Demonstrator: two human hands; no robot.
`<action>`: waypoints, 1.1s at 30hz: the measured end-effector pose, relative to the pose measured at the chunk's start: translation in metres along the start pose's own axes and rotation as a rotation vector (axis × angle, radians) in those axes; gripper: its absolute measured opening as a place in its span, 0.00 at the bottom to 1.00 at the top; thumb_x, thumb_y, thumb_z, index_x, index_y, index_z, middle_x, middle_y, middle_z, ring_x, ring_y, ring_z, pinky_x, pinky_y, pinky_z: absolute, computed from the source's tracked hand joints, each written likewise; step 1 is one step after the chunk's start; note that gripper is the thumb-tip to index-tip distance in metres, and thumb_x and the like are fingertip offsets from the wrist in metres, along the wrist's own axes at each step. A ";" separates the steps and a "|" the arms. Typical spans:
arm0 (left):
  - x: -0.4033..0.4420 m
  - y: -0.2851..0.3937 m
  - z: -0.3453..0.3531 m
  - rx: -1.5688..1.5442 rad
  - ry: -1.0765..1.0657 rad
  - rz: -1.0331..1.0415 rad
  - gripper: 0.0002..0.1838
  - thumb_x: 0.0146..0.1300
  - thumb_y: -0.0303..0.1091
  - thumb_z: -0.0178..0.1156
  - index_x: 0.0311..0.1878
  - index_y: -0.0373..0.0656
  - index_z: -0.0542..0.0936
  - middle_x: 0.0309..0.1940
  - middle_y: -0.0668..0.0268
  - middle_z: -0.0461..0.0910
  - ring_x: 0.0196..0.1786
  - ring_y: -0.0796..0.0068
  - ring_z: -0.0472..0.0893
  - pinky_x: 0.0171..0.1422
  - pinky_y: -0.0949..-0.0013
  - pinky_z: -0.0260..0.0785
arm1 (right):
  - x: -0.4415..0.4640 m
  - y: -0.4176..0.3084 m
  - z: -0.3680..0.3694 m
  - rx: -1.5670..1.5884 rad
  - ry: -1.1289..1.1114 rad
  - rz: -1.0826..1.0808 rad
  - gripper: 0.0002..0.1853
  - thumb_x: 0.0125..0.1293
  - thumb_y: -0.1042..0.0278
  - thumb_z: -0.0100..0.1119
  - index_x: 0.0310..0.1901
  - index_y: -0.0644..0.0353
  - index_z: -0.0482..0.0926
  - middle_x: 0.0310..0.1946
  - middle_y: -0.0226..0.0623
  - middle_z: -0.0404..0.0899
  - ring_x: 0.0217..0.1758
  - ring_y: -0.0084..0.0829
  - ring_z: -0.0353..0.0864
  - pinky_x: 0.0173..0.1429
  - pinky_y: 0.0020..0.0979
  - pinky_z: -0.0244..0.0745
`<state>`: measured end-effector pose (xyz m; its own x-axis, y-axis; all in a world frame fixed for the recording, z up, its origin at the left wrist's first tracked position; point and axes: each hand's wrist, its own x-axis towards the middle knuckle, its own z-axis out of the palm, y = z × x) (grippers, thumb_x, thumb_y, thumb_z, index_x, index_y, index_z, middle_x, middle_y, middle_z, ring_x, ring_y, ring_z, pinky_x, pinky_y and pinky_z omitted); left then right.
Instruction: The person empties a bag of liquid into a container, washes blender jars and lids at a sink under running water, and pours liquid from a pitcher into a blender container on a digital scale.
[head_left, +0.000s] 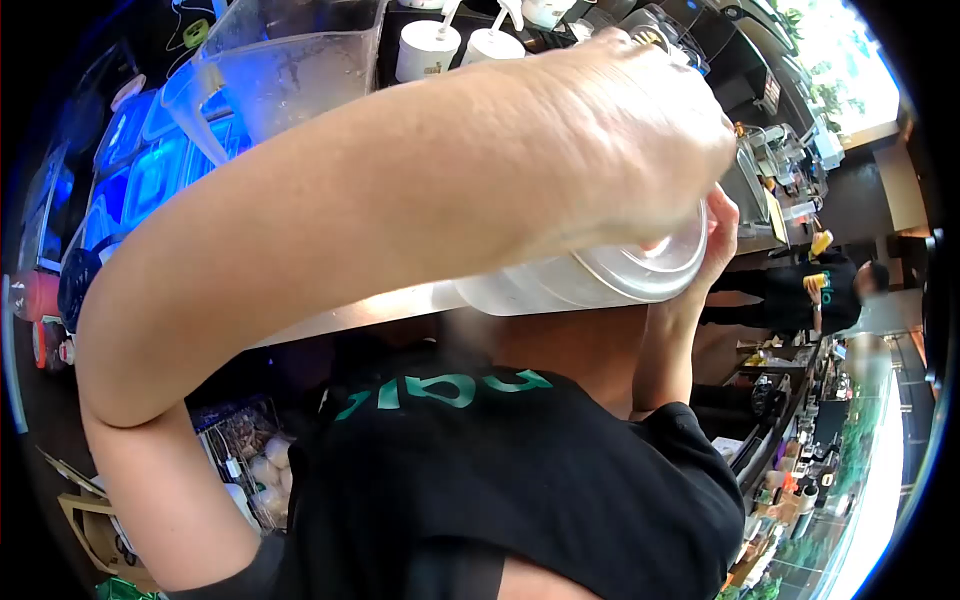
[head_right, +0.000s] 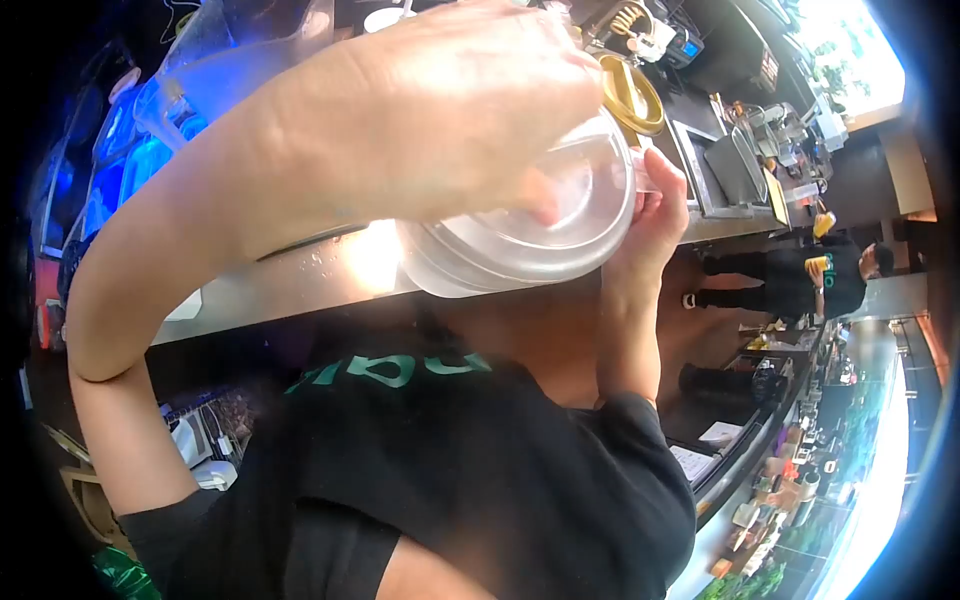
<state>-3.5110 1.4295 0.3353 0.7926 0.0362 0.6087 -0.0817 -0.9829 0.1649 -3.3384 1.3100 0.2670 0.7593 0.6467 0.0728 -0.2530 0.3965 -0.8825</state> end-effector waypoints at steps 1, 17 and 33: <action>0.000 0.001 0.002 -0.003 -0.031 0.008 0.10 0.59 0.24 0.55 0.43 0.37 0.79 0.39 0.56 0.81 0.41 0.63 0.81 0.45 0.68 0.74 | 0.000 0.000 -0.011 0.009 -0.043 -0.001 0.14 0.59 0.59 0.53 0.34 0.63 0.78 0.27 0.32 0.79 0.29 0.21 0.77 0.34 0.19 0.70; -0.002 0.022 -0.018 0.089 0.010 -0.057 0.12 0.53 0.28 0.65 0.41 0.37 0.79 0.38 0.51 0.81 0.43 0.58 0.82 0.47 0.66 0.76 | 0.001 -0.007 -0.018 0.005 -0.035 -0.085 0.22 0.60 0.55 0.50 0.40 0.69 0.78 0.36 0.44 0.81 0.40 0.33 0.81 0.49 0.32 0.75; -0.150 -0.020 -0.049 0.309 0.921 0.066 0.06 0.63 0.29 0.50 0.37 0.36 0.74 0.28 0.57 0.76 0.29 0.66 0.74 0.35 0.65 0.71 | 0.017 -0.078 0.077 -0.155 -0.021 -0.389 0.13 0.68 0.59 0.53 0.46 0.60 0.74 0.34 0.28 0.79 0.30 0.16 0.80 0.33 0.15 0.75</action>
<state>-3.6580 1.4520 0.2786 -0.0018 -0.0230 0.9997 0.1572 -0.9873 -0.0224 -3.3524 1.3402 0.3732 0.7677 0.4816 0.4227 0.1445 0.5125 -0.8464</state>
